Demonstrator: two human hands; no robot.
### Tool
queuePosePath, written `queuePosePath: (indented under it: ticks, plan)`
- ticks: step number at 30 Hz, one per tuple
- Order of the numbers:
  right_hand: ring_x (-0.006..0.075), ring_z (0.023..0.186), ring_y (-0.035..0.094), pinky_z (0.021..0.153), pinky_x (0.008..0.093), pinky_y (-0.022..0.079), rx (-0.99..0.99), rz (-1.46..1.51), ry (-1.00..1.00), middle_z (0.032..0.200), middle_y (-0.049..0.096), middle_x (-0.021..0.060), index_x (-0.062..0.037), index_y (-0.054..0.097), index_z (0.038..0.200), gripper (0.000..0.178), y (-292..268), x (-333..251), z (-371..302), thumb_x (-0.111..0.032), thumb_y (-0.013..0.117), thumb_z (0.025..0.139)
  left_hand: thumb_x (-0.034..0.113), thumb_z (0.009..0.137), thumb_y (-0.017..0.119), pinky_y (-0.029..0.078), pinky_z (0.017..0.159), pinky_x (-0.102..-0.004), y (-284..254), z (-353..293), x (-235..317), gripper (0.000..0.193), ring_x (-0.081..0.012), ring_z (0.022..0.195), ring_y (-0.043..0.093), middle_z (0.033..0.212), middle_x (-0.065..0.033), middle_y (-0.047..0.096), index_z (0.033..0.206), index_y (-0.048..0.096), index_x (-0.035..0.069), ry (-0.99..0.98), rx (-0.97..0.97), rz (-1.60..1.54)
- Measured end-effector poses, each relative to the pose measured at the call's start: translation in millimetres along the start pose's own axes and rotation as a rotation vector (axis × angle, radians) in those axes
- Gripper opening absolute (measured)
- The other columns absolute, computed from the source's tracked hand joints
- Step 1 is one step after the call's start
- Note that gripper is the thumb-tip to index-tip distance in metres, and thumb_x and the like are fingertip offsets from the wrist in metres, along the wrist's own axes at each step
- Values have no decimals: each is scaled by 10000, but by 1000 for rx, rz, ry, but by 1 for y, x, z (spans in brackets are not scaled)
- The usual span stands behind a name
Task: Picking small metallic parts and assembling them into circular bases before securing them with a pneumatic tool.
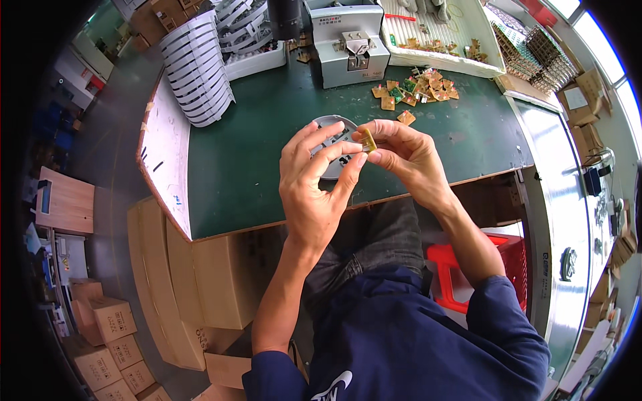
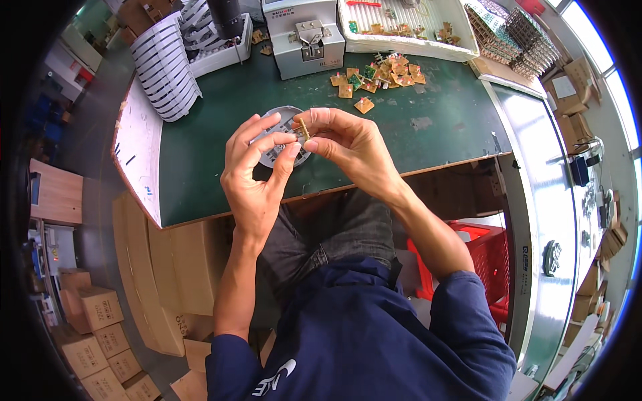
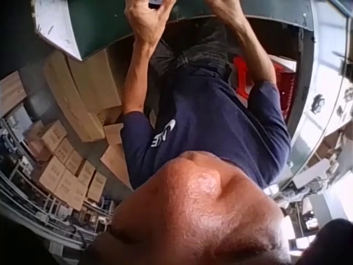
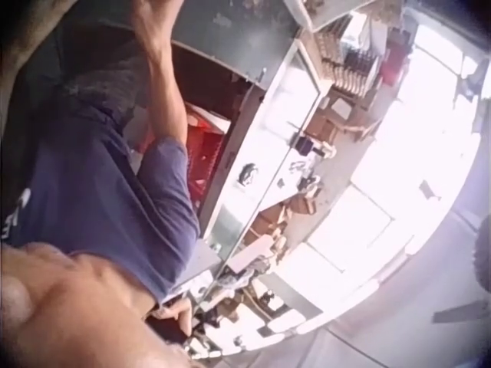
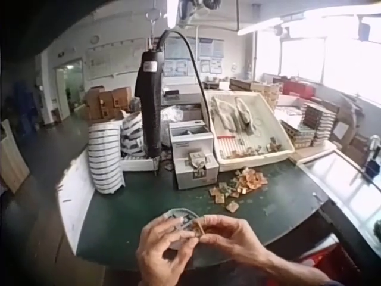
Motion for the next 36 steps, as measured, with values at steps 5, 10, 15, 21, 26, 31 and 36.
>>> queuePosePath:
  ticks: [5,10,15,21,26,31,36]
  plan:
    - [164,1180,645,1060,354,521,-17,8,-16,1272,697,105,-19,626,1323,379,2,2,0,-19,710,953,166,835,846,495,1011,-440,0,-4,-5,171,-320,1234,587,1226,-20,695,987,770,149,-41,11,40]
    - [149,1164,644,1055,338,521,-5,-16,-51,1269,692,100,-11,629,1310,366,7,1,-2,1,703,951,125,835,840,506,1014,-423,-6,-4,0,154,-306,1256,591,1211,-19,717,972,771,111,53,19,142]
    - [156,1166,645,1052,334,524,10,11,-74,1277,686,106,-4,631,1303,358,9,5,-2,6,699,952,108,810,852,506,1010,-424,-8,-4,3,163,-316,1243,593,1179,5,724,948,767,122,118,36,202]
    - [123,1085,647,977,302,559,5,1,-124,1246,695,81,-13,627,1313,363,13,5,-2,70,656,962,115,797,862,510,1001,-424,-11,-6,0,194,-318,1237,595,1186,-13,722,971,776,123,43,76,88]
    - [140,1081,657,953,306,562,17,-116,-154,1200,714,76,-35,653,1292,357,15,0,-3,60,676,948,125,797,863,513,993,-429,-12,-7,2,200,-321,1220,600,1180,-14,721,978,778,130,104,65,128]
    - [145,1011,672,906,306,549,91,-305,-143,1088,722,62,-42,711,1217,321,16,3,-4,15,738,902,128,799,860,505,1003,-440,-12,-7,3,187,-320,1227,593,1163,-5,719,965,775,140,165,65,202]
    - [161,979,682,890,319,549,92,-343,-175,1075,722,65,-55,713,1221,332,17,-1,-5,4,749,896,130,804,856,494,1022,-445,-14,-8,6,178,-324,1248,581,1177,-7,717,961,772,137,193,78,244]
Point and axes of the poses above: each hand's wrist, its own z-axis towards the middle knuckle, its own y-axis out of the palm, x = y × z, the point moved 5 cm from there along z, towards the middle knuckle
